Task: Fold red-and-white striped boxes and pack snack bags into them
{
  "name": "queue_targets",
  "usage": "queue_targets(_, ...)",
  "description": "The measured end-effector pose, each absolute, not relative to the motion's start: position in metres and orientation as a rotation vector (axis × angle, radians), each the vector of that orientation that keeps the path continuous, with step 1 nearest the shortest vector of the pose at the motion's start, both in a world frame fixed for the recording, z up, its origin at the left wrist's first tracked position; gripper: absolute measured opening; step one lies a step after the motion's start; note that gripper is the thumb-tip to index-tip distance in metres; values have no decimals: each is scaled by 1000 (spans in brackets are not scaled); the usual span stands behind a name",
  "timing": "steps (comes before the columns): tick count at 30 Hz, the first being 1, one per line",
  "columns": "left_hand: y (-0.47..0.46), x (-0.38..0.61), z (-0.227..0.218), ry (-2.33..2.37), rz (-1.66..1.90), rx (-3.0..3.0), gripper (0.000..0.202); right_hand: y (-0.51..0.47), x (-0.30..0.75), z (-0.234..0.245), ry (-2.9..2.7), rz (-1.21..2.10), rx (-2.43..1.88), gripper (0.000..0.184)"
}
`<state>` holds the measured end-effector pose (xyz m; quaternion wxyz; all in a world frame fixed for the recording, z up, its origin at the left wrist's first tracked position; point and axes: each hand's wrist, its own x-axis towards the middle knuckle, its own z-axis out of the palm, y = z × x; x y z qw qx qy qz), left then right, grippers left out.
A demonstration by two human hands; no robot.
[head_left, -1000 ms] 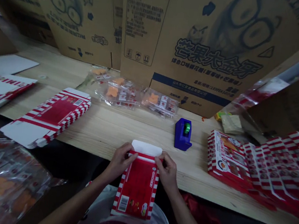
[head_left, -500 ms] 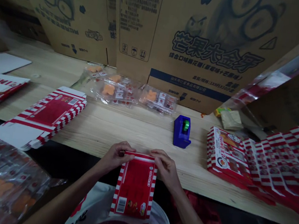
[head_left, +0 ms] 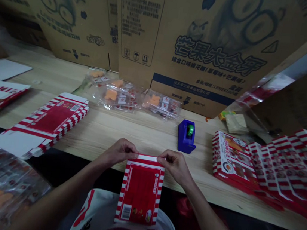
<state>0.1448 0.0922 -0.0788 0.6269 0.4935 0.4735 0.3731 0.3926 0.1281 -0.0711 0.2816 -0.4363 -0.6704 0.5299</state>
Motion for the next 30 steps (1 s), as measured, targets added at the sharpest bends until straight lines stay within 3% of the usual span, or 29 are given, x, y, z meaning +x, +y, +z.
queue_targets(8,91,145,-71,1071,852,1498,30,125,402,-72,-1832,1380,-1119,23)
queue_targets(11,81,149,-78,1063,914,1572,22,116,407,-75,-1810,1316,-1090,18)
queue_targets(20,65,187,-111,1087,1268,954,10,93,403,-103,-1664,1181,-1077,13)
queue_targets(27,73,184,-126,1143,1218,984,16,172,462,-103,-1246,560,-1466,31)
queue_targets(30,73,184,-129,1155,1212,995,17,200,474,-112,-1211,543,-1539,28)
